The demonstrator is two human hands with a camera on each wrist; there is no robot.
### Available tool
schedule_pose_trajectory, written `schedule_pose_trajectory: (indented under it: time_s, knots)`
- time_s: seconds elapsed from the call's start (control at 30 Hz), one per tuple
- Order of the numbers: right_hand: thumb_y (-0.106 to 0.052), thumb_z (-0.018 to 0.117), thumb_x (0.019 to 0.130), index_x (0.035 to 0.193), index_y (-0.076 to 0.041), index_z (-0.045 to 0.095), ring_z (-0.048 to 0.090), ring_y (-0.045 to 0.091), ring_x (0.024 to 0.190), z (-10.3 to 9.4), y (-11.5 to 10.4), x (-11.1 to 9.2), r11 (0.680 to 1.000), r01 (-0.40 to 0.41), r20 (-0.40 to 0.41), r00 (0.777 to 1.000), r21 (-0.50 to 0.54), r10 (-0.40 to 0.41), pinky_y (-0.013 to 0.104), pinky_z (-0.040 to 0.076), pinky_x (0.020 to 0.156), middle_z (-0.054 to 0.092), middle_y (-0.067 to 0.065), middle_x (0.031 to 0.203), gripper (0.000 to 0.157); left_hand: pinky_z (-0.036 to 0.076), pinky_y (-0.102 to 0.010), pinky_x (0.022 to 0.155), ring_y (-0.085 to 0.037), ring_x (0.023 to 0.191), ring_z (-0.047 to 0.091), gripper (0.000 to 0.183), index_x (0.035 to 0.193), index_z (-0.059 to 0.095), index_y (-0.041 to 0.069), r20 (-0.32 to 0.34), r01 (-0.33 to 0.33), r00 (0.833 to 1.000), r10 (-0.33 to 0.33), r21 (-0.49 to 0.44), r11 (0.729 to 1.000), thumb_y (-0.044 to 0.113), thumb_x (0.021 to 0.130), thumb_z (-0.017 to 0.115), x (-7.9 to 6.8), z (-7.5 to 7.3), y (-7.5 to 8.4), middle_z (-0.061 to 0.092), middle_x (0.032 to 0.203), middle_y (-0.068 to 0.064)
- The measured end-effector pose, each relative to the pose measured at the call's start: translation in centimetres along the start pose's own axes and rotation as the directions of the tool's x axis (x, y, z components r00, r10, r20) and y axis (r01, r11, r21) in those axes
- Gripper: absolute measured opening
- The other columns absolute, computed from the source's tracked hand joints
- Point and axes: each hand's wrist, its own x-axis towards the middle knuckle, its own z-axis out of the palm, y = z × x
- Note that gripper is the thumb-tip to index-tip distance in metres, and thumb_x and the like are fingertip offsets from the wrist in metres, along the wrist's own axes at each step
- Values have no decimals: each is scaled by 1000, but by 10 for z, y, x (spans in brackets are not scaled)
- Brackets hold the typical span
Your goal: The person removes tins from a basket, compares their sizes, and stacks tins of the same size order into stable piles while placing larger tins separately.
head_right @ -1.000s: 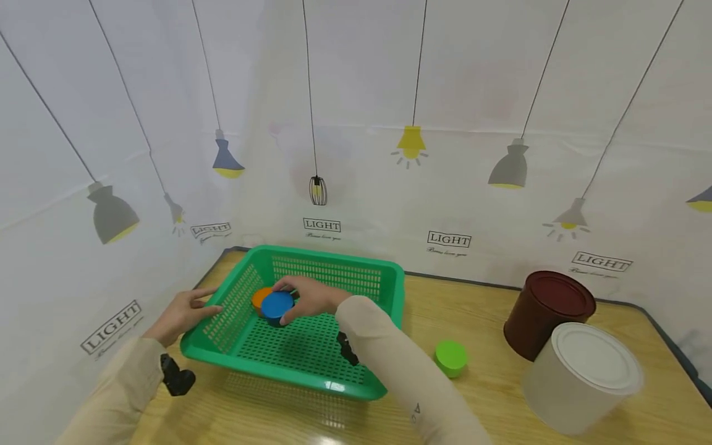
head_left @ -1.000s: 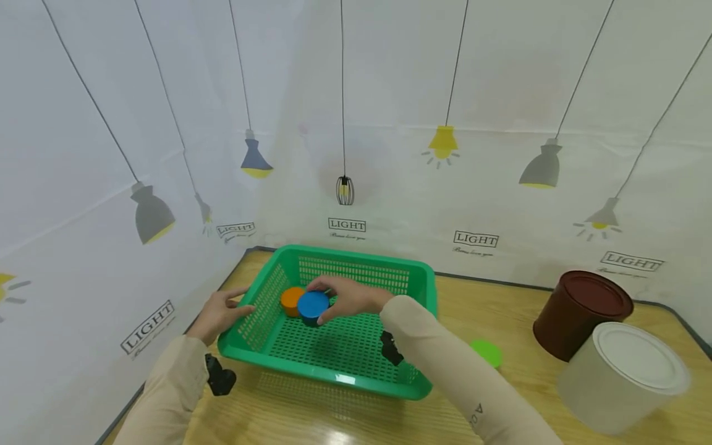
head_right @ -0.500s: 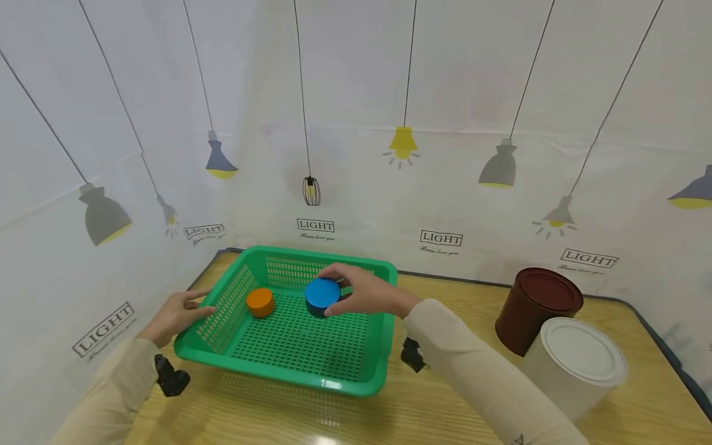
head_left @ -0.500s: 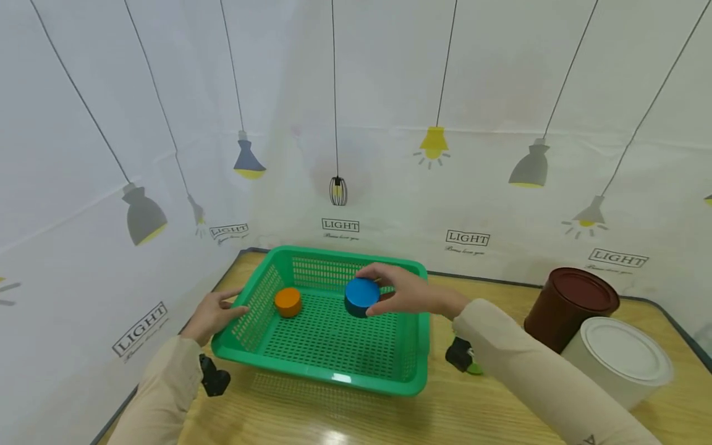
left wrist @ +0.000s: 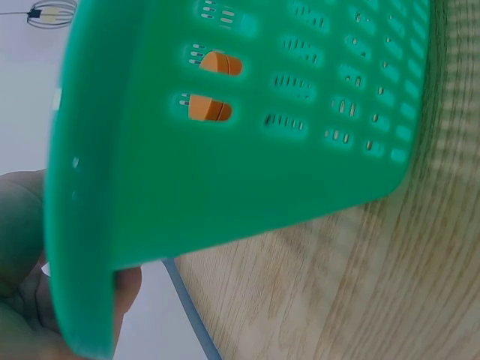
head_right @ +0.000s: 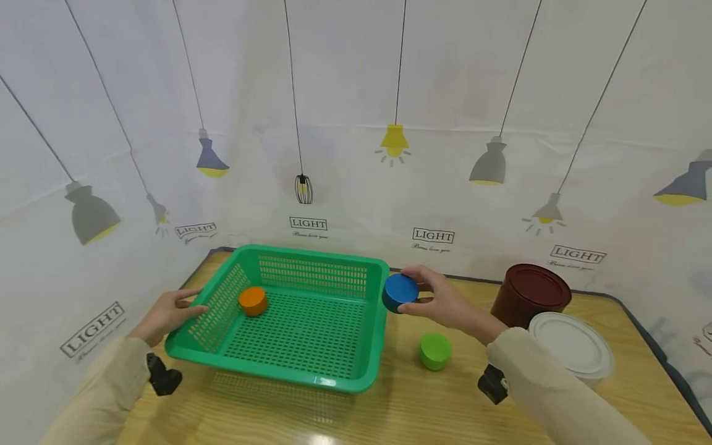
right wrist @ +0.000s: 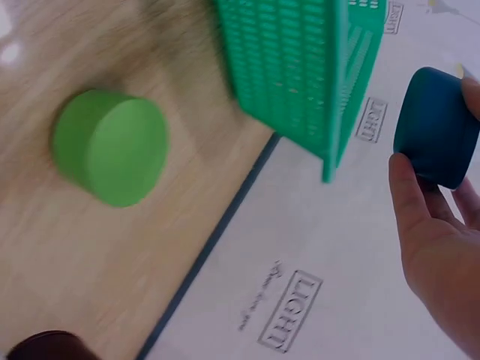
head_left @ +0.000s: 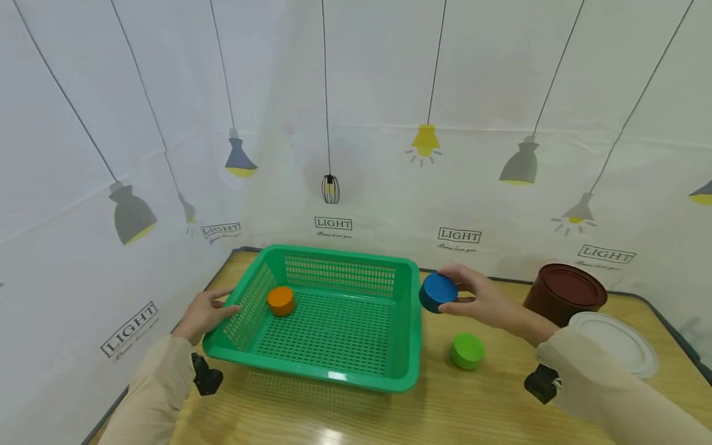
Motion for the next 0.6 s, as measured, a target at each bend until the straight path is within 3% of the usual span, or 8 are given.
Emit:
schedule_pose_trajectory:
  time_s: [0.23,0.6]
  knots:
    - [-21,65,81,129,6,34,43,42,110,-3,28,-25,985,-168,-59,984,-43,165,42,46,83,41,25,124,63,51,-39,68,-35,90,57,59,137,29,-1,1,20,1000,-20,-2,1000,18,87,57,-1,-1,1,37,122,-39]
    - [-25,67,79,129,9,35,42,43,111,9,63,-51,967,-253,-73,966,-37,250,41,47,81,41,28,125,68,51,-39,70,-39,97,53,59,136,30,-1,-7,44,999,-44,2,999,18,87,57,1,-1,1,35,123,-38]
